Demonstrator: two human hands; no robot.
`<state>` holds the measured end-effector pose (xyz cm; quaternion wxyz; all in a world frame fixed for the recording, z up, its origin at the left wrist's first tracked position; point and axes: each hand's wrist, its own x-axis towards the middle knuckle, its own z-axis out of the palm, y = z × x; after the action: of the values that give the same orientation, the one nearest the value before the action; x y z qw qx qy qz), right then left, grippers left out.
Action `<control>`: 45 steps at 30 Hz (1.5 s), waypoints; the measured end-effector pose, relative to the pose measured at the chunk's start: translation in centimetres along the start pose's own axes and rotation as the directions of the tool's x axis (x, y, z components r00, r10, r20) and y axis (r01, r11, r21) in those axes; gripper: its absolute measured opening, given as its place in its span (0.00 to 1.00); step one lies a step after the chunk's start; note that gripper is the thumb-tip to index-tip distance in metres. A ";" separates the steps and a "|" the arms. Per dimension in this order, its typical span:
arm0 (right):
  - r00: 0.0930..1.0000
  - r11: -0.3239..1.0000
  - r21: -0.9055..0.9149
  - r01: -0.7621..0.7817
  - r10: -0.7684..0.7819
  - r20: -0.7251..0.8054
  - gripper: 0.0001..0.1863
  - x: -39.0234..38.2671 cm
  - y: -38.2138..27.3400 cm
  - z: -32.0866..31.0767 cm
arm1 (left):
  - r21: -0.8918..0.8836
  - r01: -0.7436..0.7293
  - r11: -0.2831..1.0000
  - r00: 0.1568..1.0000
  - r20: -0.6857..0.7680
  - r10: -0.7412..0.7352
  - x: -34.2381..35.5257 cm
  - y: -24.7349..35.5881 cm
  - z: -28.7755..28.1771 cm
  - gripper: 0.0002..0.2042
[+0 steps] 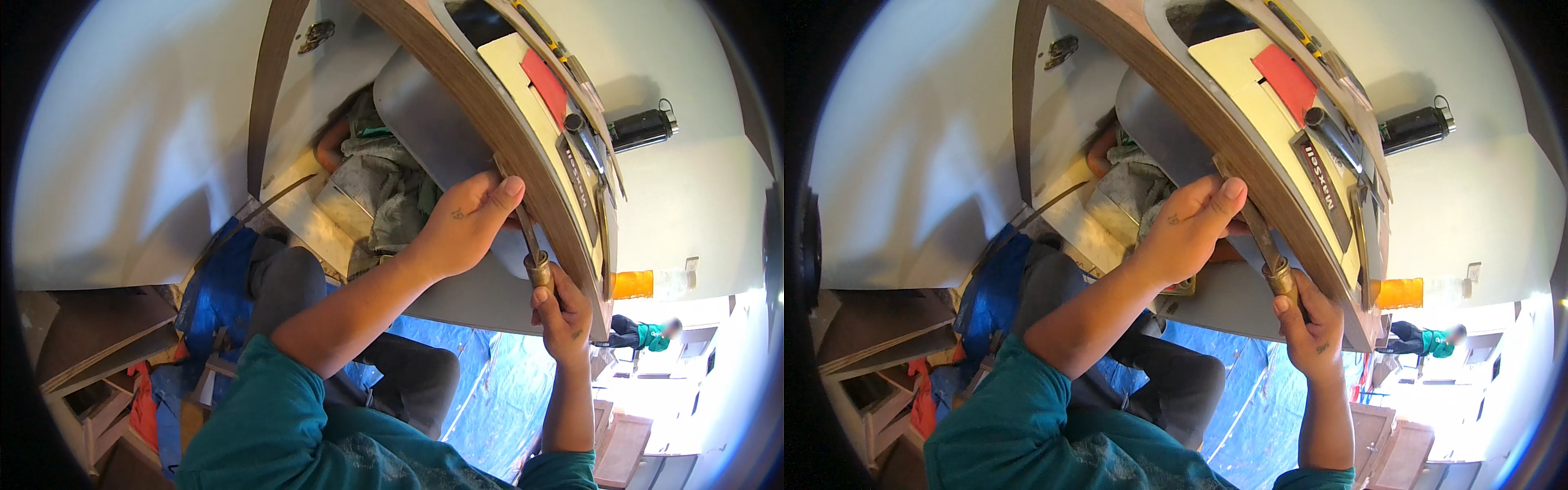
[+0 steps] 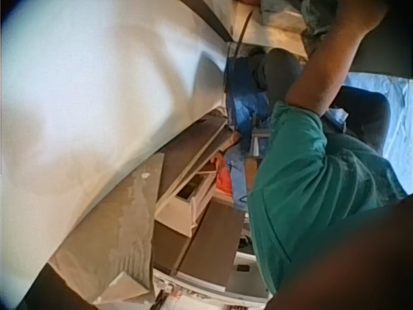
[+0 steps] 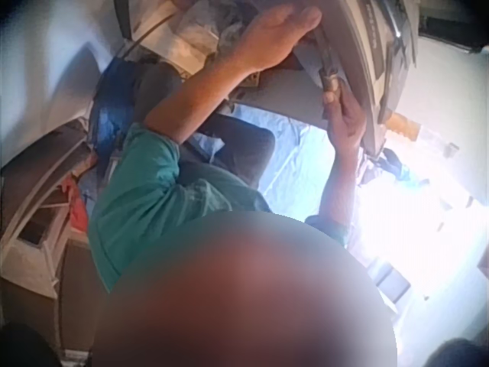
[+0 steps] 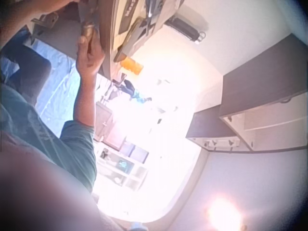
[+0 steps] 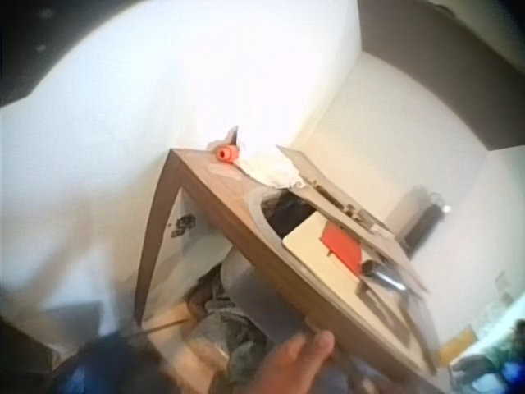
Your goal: The person is repairing a wooden cabinet. They use a chisel to scrape the edge of the cabinet and then use a sanding block to smooth the surface.
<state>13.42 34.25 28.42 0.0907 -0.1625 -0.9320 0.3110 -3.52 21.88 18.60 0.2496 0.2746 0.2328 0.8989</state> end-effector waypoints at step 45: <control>0.997 0.995 -0.079 0.061 -0.064 -0.034 0.22 0.2 -0.4 0.5 | 0.122 -0.071 0.990 0.997 0.014 0.069 -0.3 -0.4 -0.4 0.19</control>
<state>12.95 33.72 28.27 0.1112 -0.1425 -0.9462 0.2685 -3.46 21.87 17.95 0.2018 0.3019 0.2766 0.8897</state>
